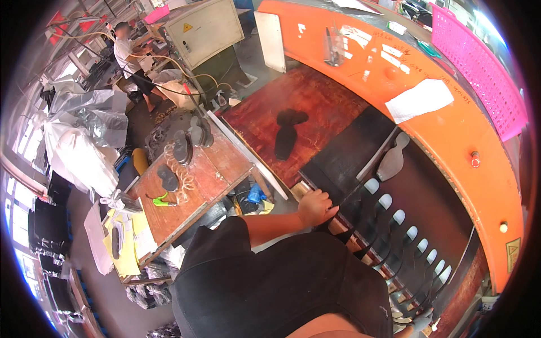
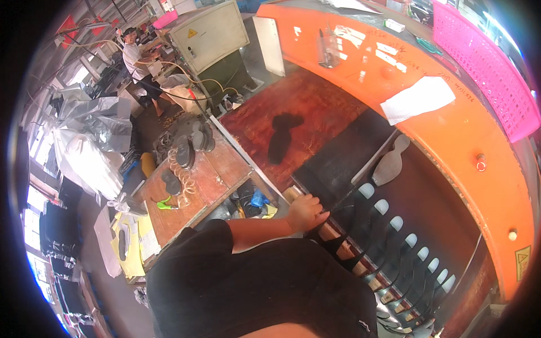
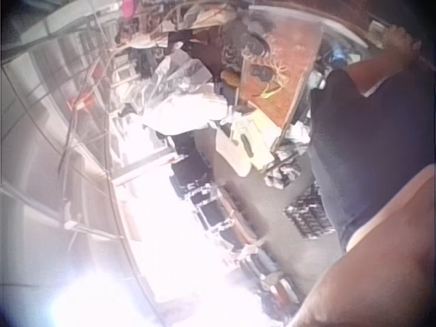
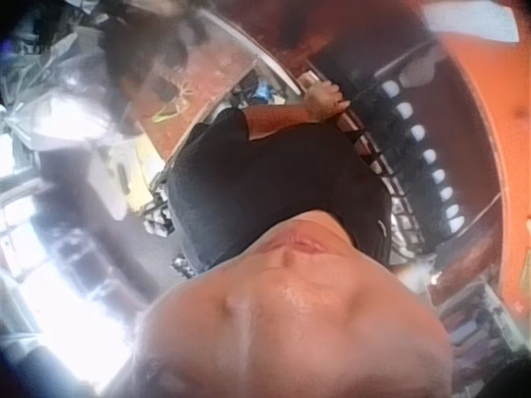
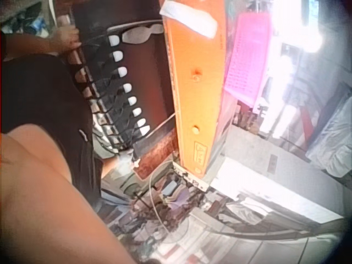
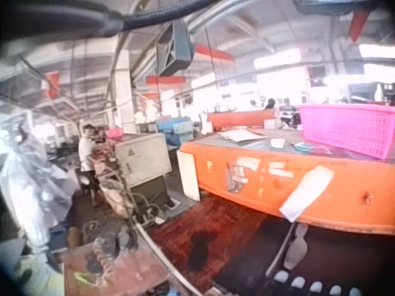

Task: The person unpacks black insole-like components from plastic bags and places them on a worktable. Then the person repeatedly picks up each component and places it into slots on a black rack, arranging them in a row.

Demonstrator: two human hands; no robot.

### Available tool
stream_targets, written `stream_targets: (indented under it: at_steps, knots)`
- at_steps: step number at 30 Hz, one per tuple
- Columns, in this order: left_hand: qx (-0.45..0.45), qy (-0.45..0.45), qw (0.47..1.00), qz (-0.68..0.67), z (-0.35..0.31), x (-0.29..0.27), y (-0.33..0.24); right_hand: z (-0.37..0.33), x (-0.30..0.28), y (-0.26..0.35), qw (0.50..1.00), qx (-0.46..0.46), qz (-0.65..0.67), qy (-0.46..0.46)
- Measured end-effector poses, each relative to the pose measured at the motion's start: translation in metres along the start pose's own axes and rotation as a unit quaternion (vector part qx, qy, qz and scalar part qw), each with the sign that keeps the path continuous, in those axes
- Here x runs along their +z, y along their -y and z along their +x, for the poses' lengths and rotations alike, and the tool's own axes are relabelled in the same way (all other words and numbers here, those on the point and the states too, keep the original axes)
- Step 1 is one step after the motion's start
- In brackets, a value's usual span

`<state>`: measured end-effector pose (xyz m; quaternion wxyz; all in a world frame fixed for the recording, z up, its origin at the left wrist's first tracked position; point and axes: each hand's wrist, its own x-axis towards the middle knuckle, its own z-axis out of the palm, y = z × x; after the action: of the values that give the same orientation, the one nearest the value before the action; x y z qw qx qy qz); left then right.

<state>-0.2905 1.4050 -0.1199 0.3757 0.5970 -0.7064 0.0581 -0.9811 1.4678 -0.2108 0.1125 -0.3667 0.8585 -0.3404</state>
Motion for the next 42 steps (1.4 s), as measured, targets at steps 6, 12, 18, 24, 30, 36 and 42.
stream_targets:
  at_steps: [6,12,18,24,30,36,42]
  knots:
    - [0.008,0.068,0.998,0.001,-0.068,-0.044,-0.004,-0.111,-0.040,0.077,0.971,-0.151,-0.141,-0.120]
    - [-0.149,0.187,0.953,-0.186,-0.054,-0.069,0.004,-0.157,0.048,0.284,0.979,-0.190,0.079,0.000]
    - [0.001,0.095,0.971,-0.221,0.000,-0.003,-0.004,-0.222,0.173,0.441,0.917,-0.286,0.089,0.262]
    - [-0.008,0.086,0.969,-0.233,-0.014,0.009,0.001,-0.282,0.189,0.496,0.892,-0.365,-0.164,0.212]
    - [-0.010,0.085,0.961,-0.264,-0.008,0.010,0.002,-0.228,0.180,0.476,0.845,-0.106,0.323,0.413]
    - [-0.005,0.051,0.965,-0.256,-0.004,0.014,0.000,-0.212,0.169,0.450,0.938,-0.315,0.051,0.132]
    - [0.025,0.050,0.970,-0.235,0.007,0.008,-0.003,-0.219,0.163,0.455,0.902,-0.387,-0.084,0.175]
